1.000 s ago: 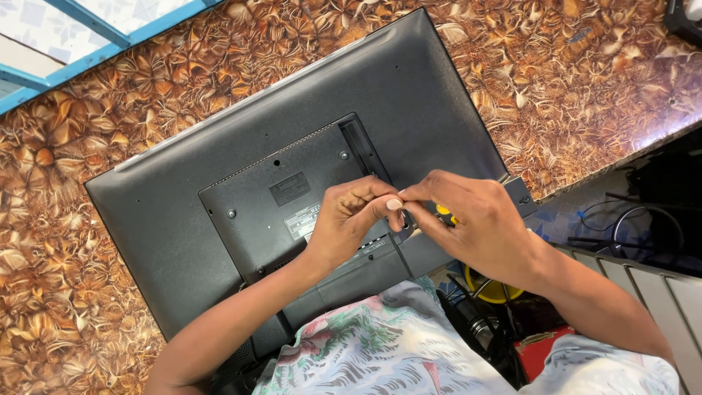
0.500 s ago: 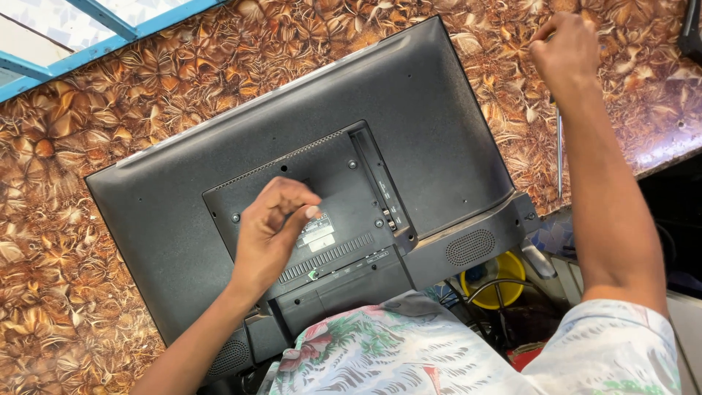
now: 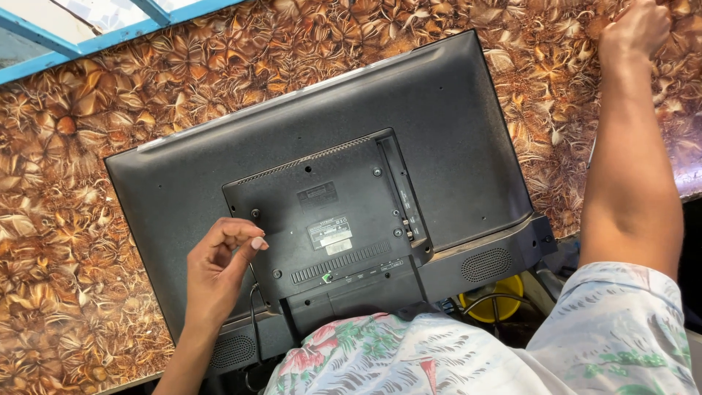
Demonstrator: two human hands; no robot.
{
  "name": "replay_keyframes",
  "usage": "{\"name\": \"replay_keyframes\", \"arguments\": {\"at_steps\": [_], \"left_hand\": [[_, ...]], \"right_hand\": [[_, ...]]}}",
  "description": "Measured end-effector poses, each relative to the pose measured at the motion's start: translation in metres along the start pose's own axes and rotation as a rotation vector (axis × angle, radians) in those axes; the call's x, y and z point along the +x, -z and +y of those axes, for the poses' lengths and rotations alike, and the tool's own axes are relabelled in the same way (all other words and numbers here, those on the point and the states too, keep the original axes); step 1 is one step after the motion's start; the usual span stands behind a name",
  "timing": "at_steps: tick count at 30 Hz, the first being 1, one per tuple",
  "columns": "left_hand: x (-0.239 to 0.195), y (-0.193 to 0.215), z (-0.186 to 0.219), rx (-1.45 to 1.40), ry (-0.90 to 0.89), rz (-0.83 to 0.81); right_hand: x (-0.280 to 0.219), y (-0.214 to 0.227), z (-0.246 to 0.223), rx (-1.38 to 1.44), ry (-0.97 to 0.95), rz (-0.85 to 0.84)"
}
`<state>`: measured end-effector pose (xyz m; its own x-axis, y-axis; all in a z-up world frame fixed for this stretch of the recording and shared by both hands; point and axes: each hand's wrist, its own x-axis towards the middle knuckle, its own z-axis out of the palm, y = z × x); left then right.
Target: The person uses a screwdriver to remove screws from the back panel of a television set. They work methodically across the panel, removing multiple screws while another person stands nearby using a phone.
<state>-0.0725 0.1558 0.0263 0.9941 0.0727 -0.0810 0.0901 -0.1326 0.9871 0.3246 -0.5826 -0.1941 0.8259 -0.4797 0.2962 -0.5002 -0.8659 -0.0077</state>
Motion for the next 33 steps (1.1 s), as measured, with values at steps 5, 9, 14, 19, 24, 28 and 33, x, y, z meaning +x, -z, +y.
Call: {"name": "replay_keyframes", "arguments": {"at_steps": [5,9,14,19,24,28,33], "left_hand": [[-0.008,0.011,-0.006,0.034,0.081,-0.011],[-0.004,0.012,-0.01,0.061,0.093,-0.027],[-0.004,0.001,-0.006,0.177,0.145,-0.135],[-0.024,-0.011,0.021,0.207,-0.011,-0.286],[-0.058,-0.011,0.045,0.199,-0.037,-0.388],[-0.08,-0.019,0.028,0.006,0.266,-0.388],[-0.097,-0.043,-0.027,-0.429,0.55,-0.369]], "right_hand": [[0.01,-0.004,0.014,-0.052,-0.009,-0.019],[-0.062,0.113,-0.025,0.158,0.236,0.184],[-0.207,0.319,-0.103,1.051,0.373,-0.217],[-0.328,0.396,-0.094,1.514,0.246,-0.356],[-0.403,0.406,-0.072,1.67,0.364,-0.181],[-0.425,0.409,-0.1,1.531,0.381,0.23],[-0.436,0.416,-0.16,1.57,0.242,0.628]]}}
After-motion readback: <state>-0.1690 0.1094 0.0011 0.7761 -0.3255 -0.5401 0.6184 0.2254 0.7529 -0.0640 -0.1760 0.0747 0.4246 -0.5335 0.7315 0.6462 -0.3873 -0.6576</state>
